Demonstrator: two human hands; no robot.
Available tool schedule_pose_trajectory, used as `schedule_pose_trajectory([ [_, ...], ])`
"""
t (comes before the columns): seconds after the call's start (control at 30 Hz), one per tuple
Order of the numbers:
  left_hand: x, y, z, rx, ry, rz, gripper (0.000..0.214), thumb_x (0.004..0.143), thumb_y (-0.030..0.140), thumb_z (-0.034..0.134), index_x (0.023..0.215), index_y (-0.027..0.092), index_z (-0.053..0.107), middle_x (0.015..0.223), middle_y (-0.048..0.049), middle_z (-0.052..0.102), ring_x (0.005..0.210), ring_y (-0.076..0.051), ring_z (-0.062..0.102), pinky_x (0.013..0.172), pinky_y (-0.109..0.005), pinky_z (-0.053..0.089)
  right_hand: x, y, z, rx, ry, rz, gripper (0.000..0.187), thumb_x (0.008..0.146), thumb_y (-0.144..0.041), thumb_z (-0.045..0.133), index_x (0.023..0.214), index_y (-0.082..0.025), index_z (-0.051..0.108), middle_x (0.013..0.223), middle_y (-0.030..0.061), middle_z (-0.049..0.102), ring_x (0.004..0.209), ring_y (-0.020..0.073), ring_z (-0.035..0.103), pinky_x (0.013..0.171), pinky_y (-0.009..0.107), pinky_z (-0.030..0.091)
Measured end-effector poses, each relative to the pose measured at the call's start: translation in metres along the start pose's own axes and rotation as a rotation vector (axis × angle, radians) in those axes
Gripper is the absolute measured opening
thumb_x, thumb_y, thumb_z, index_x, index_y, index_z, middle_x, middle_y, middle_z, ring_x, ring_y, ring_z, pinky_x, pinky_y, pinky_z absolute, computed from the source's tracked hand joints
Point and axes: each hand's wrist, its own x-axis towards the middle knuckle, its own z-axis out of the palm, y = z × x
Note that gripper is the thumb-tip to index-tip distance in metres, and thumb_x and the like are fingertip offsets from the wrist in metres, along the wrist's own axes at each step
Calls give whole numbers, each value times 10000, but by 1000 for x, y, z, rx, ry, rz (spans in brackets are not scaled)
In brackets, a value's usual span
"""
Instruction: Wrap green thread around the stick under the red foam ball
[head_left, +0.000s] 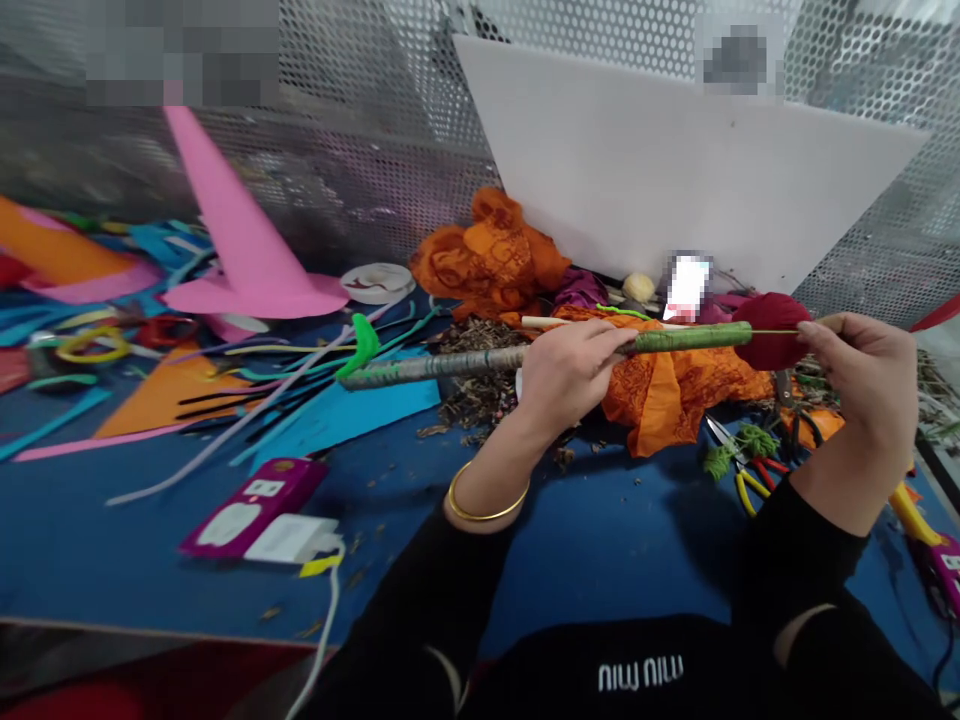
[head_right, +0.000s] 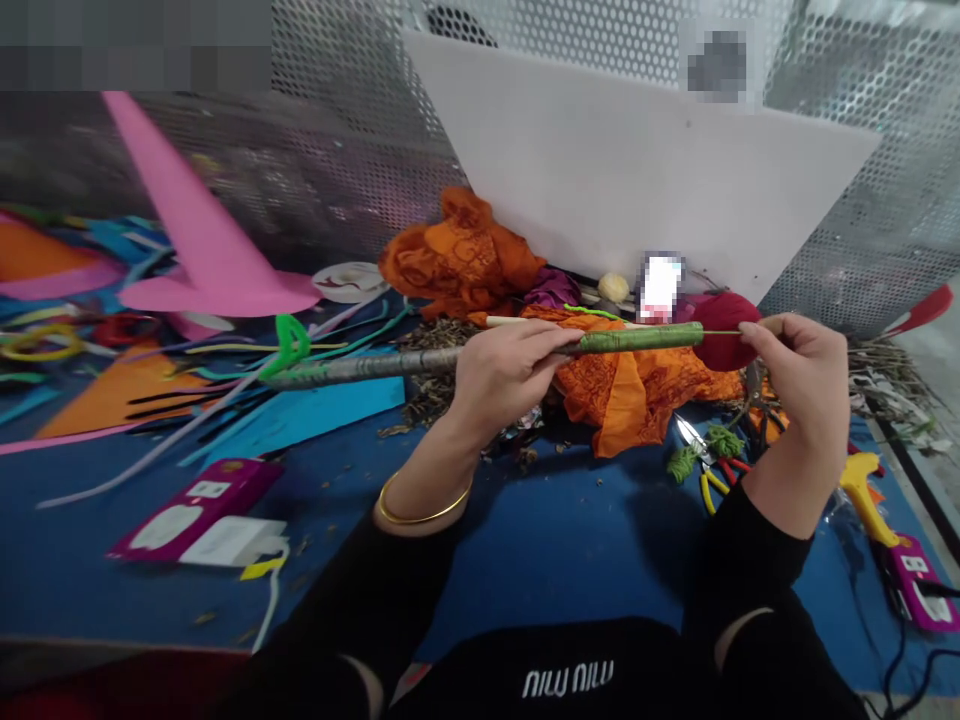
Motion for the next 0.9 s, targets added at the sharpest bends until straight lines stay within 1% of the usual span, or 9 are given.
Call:
schedule_pose_trajectory([
  [0.13,0,-5,-4,-7,-14,-23,288,929,165,635,1171,190,789,1086,-68,819,943,-234,768,793,-319,578,5,15,-16,11,-87,65,247,736,-404,811,664,-190,710,545,-43,453,503,67,308,476,295,184],
  [0.27,1,-8,-8,21,2,-95,316,926,151,628,1196,194,786,1106,-76,816,963,-237,766,803,-324,580,4,15,-20,48,-158,24,242,721,-401,813,637,-206,695,565,-17,506,521,92,363,480,297,221],
  [0.3,2,-9,-9,29,5,-109,321,930,154,620,1203,192,784,1115,-82,814,974,-241,765,809,-329,582,4,13,-17,77,-113,-23,215,720,-371,812,638,-208,696,574,-14,516,533,99,377,489,298,232],
  [0.4,2,-13,-16,29,-15,-100,333,930,156,608,1209,199,785,1122,-87,810,988,-243,761,828,-338,588,9,10,-3,232,172,-168,127,678,-243,811,648,-206,693,553,-32,507,514,95,374,492,297,220],
  [0.47,2,-17,-21,0,-33,-61,334,929,162,610,1207,213,788,1103,-75,812,974,-233,763,824,-326,586,16,14,8,307,261,-164,130,656,-220,811,642,-202,683,525,-46,495,482,86,362,477,290,205],
  [0.6,1,-27,-29,-91,-21,-15,291,943,201,625,1172,216,804,1075,-60,818,941,-206,769,791,-282,574,31,31,24,404,145,27,210,668,-324,808,628,-197,645,524,-56,493,481,77,372,469,256,252],
  [0.67,1,-32,-31,-128,-21,-14,285,942,204,629,1164,210,808,1066,-61,821,935,-199,772,796,-273,573,35,37,29,484,111,62,255,668,-363,805,626,-199,615,547,-57,513,500,74,393,484,241,288],
  [0.83,1,-37,-32,-229,-105,-27,269,928,230,648,1139,240,816,1069,-45,825,941,-190,776,805,-269,580,43,50,38,461,120,24,312,723,-464,774,647,-241,570,528,-53,492,482,99,356,494,278,265],
  [0.9,1,-33,-31,-304,-93,-52,260,914,219,661,1118,236,822,1056,-49,827,941,-190,776,818,-273,589,48,60,42,343,-5,-80,331,804,-532,703,666,-269,558,542,-23,523,534,145,411,541,318,333],
])
